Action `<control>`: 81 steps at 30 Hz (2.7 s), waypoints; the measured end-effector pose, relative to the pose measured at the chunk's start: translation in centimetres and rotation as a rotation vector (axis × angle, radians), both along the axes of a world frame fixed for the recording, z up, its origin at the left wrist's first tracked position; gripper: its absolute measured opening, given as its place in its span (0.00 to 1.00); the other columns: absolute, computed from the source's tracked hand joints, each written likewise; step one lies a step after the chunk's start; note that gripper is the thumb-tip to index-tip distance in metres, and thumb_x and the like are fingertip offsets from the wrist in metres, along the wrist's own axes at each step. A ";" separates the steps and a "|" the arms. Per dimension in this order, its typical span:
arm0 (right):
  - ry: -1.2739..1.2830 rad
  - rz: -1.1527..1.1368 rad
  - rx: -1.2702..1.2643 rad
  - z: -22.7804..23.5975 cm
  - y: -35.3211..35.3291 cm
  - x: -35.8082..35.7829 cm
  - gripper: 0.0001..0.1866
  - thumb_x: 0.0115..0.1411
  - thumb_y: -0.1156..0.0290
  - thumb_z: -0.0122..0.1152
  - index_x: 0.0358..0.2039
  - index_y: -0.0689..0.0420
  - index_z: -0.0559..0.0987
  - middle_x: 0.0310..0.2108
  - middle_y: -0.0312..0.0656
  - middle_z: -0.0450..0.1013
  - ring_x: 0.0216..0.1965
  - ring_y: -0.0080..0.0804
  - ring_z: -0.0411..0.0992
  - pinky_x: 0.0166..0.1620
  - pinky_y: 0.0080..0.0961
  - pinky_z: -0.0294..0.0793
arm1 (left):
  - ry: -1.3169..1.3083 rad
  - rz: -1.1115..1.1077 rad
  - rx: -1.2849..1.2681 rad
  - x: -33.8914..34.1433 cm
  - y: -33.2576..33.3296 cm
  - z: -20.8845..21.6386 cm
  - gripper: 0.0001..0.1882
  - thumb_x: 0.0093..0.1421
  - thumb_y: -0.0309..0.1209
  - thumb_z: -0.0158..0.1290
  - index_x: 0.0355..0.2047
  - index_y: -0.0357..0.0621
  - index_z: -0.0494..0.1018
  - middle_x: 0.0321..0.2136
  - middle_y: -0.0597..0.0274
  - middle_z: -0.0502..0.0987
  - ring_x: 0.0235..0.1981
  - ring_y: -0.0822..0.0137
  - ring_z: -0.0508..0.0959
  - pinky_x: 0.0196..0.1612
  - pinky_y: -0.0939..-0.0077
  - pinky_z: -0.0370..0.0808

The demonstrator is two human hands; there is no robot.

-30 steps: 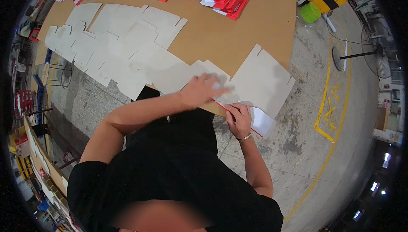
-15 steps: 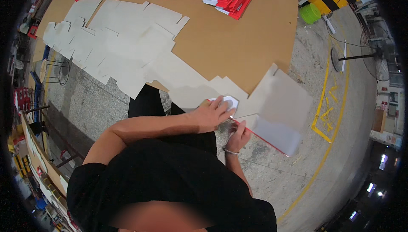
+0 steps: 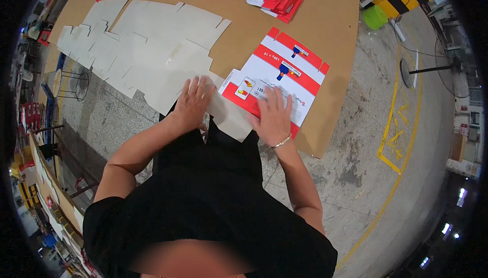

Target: Folding and stacking cardboard boxes at a work table in a factory.

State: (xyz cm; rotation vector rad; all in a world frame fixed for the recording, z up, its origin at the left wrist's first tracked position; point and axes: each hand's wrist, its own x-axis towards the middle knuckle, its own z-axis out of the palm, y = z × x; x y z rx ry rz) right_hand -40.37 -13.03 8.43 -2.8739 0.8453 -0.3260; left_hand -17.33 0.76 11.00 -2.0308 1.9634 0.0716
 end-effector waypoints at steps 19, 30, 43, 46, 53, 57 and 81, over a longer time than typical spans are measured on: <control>0.053 0.097 0.024 -2.6 -0.3 -6.8 0.26 0.57 0.63 0.62 0.58 0.49 0.76 0.63 0.52 0.62 0.67 0.52 0.57 0.68 0.57 0.47 | 0.800 -0.087 0.173 5.7 -12.8 -4.0 0.15 0.54 0.37 0.60 0.38 0.41 0.78 0.37 0.51 0.79 0.40 0.48 0.79 0.41 0.52 0.75; -0.082 0.111 0.172 -1.8 -1.5 -5.0 0.34 0.54 0.51 0.66 0.61 0.50 0.73 0.65 0.52 0.59 0.68 0.54 0.55 0.69 0.56 0.44 | 0.194 -0.446 -0.293 4.6 0.7 -2.7 0.24 0.59 0.35 0.55 0.56 0.46 0.73 0.60 0.61 0.70 0.63 0.57 0.68 0.62 0.56 0.66; -0.097 0.165 0.236 -2.2 -1.9 -5.3 0.35 0.56 0.54 0.63 0.64 0.49 0.71 0.69 0.54 0.56 0.70 0.56 0.51 0.70 0.59 0.41 | 1.731 0.792 -1.108 1.7 -4.8 -4.2 0.46 0.55 0.28 0.67 0.69 0.40 0.52 0.57 0.47 0.69 0.58 0.53 0.72 0.56 0.64 0.75; -0.130 0.165 0.237 -2.6 -1.7 -5.4 0.33 0.58 0.55 0.62 0.64 0.48 0.71 0.70 0.54 0.55 0.71 0.57 0.50 0.70 0.59 0.40 | 1.909 0.994 -0.923 0.9 -5.0 -7.1 0.21 0.61 0.23 0.57 0.54 0.35 0.68 0.54 0.52 0.73 0.51 0.62 0.76 0.49 0.67 0.76; 0.011 0.157 0.161 -2.6 -1.3 -5.0 0.26 0.63 0.62 0.55 0.63 0.31 0.73 0.72 0.53 0.51 0.72 0.62 0.45 0.70 0.63 0.36 | 0.772 -0.236 -0.584 0.5 -6.5 -6.1 0.40 0.53 0.25 0.58 0.67 0.62 0.63 0.68 0.43 0.58 0.63 0.39 0.64 0.63 0.47 0.64; 0.043 0.152 0.141 -2.8 -0.9 -4.8 0.26 0.62 0.59 0.59 0.61 0.24 0.74 0.71 0.51 0.52 0.72 0.63 0.45 0.69 0.65 0.37 | 0.686 -0.343 -0.339 1.4 -5.8 -5.4 0.35 0.62 0.46 0.53 0.69 0.66 0.59 0.71 0.43 0.50 0.68 0.31 0.51 0.67 0.31 0.48; 0.052 0.033 0.127 -2.8 -0.1 -3.6 0.26 0.62 0.54 0.61 0.61 0.25 0.73 0.72 0.45 0.54 0.73 0.58 0.44 0.69 0.65 0.40 | 0.290 -0.153 -0.386 -2.3 -6.4 -6.0 0.31 0.63 0.50 0.52 0.68 0.72 0.62 0.69 0.45 0.55 0.65 0.34 0.57 0.58 0.28 0.57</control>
